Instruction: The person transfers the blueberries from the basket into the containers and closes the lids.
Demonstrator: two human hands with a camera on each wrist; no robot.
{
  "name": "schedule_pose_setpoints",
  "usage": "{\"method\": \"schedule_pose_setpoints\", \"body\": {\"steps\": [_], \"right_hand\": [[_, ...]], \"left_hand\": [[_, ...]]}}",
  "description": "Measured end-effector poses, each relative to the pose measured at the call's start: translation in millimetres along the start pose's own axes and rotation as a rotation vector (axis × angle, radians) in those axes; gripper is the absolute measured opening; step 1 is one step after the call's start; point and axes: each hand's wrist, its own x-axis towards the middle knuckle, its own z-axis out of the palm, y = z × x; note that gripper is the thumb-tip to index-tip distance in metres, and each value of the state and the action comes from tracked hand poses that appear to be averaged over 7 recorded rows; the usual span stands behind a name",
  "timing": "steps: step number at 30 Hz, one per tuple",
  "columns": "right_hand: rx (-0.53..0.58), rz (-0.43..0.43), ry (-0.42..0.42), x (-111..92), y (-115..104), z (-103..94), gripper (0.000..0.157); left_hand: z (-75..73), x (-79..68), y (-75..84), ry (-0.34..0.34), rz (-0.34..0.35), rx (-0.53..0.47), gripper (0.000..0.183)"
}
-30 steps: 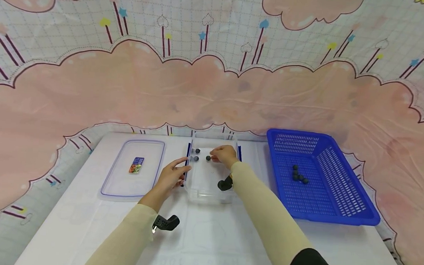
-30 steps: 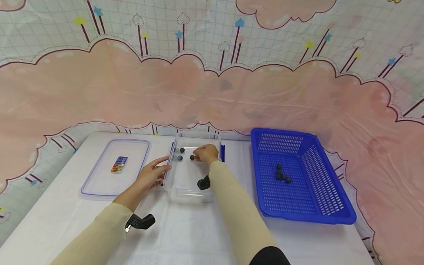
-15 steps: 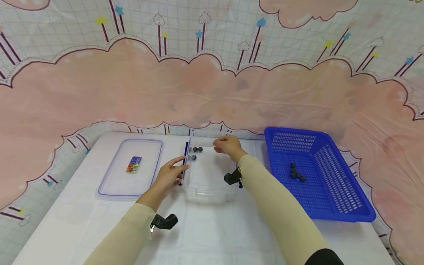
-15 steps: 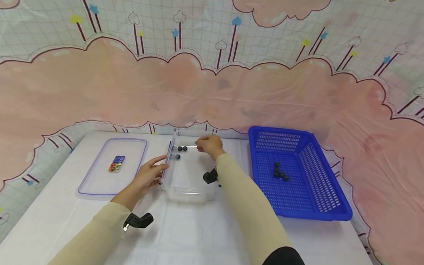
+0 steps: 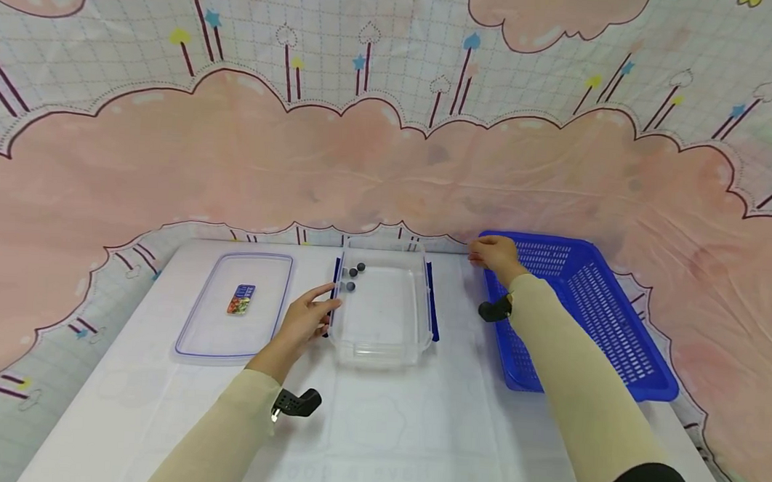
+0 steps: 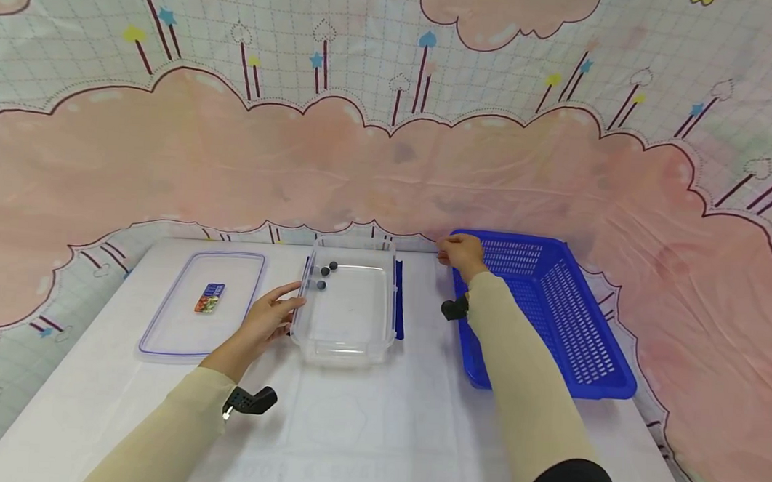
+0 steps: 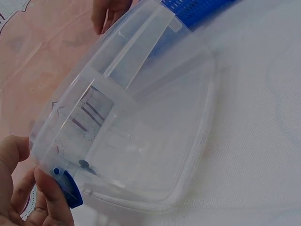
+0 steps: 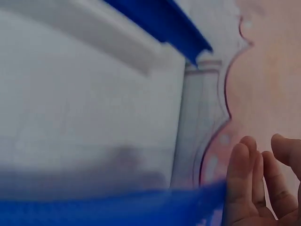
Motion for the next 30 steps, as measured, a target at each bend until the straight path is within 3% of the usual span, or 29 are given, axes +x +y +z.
{"method": "schedule_pose_setpoints", "body": {"steps": [5, 14, 20, 24, 30], "right_hand": [[0.009, 0.037, 0.033, -3, 8, -41.6, 0.045], [-0.186, 0.054, 0.061, -20, 43, -94.8, 0.053], [-0.315, 0.063, 0.049, -29, 63, -105.4, 0.054], [-0.420, 0.067, 0.056, -31, 73, -105.0, 0.052], [-0.490, 0.075, 0.062, -31, 83, -100.8, 0.048]], "left_hand": [[0.0, 0.2, -0.2, 0.001, -0.006, -0.001, 0.048], [-1.1, -0.3, -0.4, 0.003, -0.013, 0.003, 0.047], [-1.9, -0.5, -1.9, 0.003, -0.010, 0.006, 0.048], [-1.7, -1.2, -1.9, 0.002, 0.001, 0.003, 0.047], [-2.5, -2.3, -1.4, -0.004, 0.002, 0.001, 0.048]]}}
